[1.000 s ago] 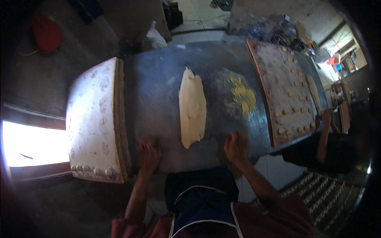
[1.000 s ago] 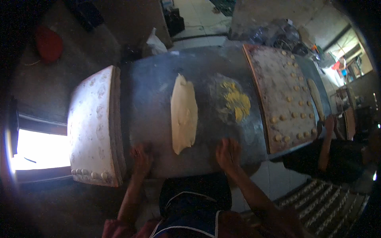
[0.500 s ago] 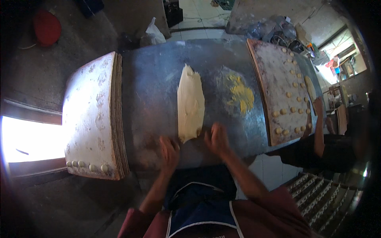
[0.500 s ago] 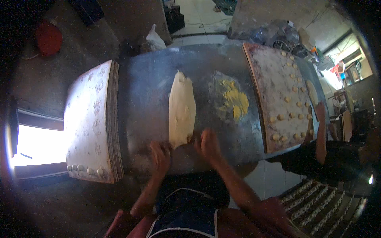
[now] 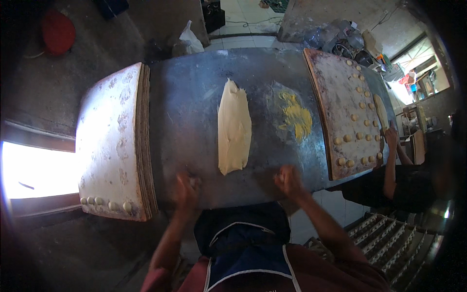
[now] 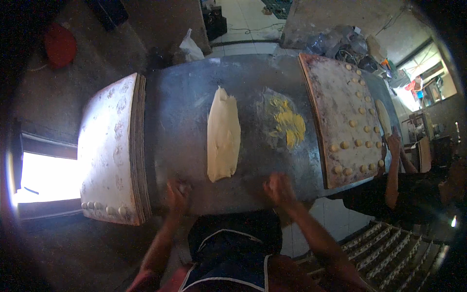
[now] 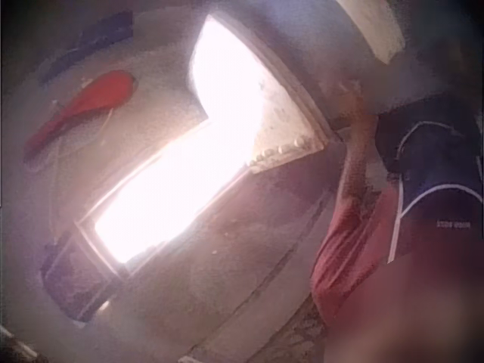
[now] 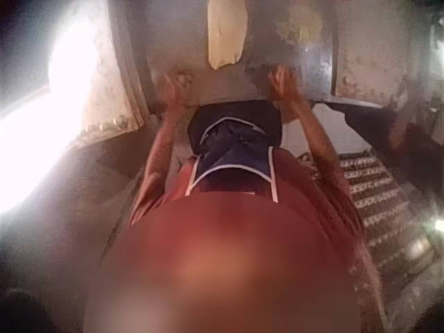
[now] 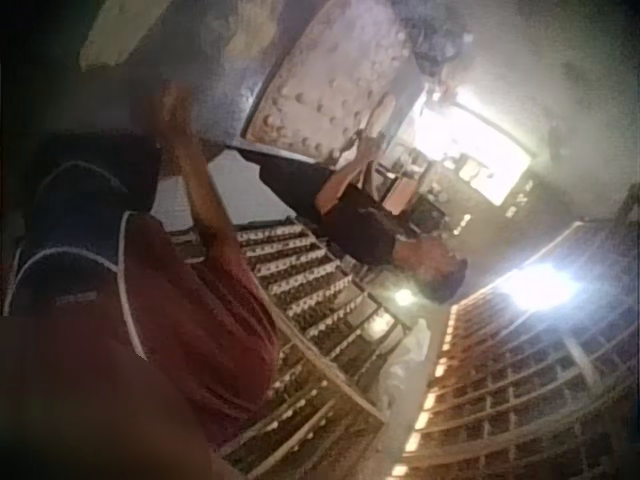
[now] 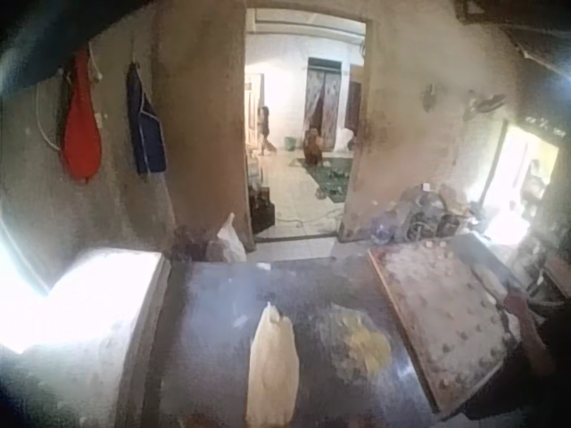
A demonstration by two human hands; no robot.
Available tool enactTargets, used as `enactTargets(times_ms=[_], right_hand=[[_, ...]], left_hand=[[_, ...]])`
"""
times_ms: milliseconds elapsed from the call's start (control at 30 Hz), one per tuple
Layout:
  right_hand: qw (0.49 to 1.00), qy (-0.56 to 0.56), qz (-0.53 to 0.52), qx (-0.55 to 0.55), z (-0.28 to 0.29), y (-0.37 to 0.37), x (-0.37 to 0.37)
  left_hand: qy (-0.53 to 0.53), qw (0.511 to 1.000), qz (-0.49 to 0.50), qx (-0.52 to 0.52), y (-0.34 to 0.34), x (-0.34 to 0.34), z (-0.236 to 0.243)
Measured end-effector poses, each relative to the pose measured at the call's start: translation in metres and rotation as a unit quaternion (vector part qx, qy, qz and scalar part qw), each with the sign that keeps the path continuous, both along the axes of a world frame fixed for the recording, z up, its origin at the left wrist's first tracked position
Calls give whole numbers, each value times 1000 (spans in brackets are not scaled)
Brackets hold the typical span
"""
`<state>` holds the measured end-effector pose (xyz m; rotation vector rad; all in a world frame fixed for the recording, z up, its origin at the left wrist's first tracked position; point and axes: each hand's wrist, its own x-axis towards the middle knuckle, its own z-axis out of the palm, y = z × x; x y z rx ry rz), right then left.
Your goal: The person scoops dough from a metal bowl into a pink container, then places the bowl into a stand mixer. They later roll small dough pieces into balls on a metal table and arrange them on a wooden tray, which is placed on a multi-tiered rack.
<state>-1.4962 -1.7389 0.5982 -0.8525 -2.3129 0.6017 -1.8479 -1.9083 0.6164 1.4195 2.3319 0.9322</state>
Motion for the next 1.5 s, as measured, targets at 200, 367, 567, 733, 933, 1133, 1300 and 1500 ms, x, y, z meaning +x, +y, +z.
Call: enactTargets(times_ms=[200,367,567,733,933,1133,1300,1500], right_hand=[[998,-49,-16,18,23,-13,-56],[994,-95,-28,40,24,31,4],[997,40,30,66,4,-26,7],[991,-131,-16,-29,74,-13,-19],[968,-207,108,-91,124,-2,-59],[874,392,275,82,346,-65,-362],[947,224,230,24,232,-48,-460],[975,-51,170,-135,120,-126,-263]], left_hand=[[25,991,60,118,22,52,-19],[-124,981,144,23,-3,9,-28],[10,993,-116,-3,-4,1,61],[-15,978,-203,-51,-48,-38,88],[136,971,23,193,-68,-66,203],[15,968,171,183,-106,-154,180],[228,953,166,109,-63,-130,171],[-167,960,184,130,-88,-25,95]])
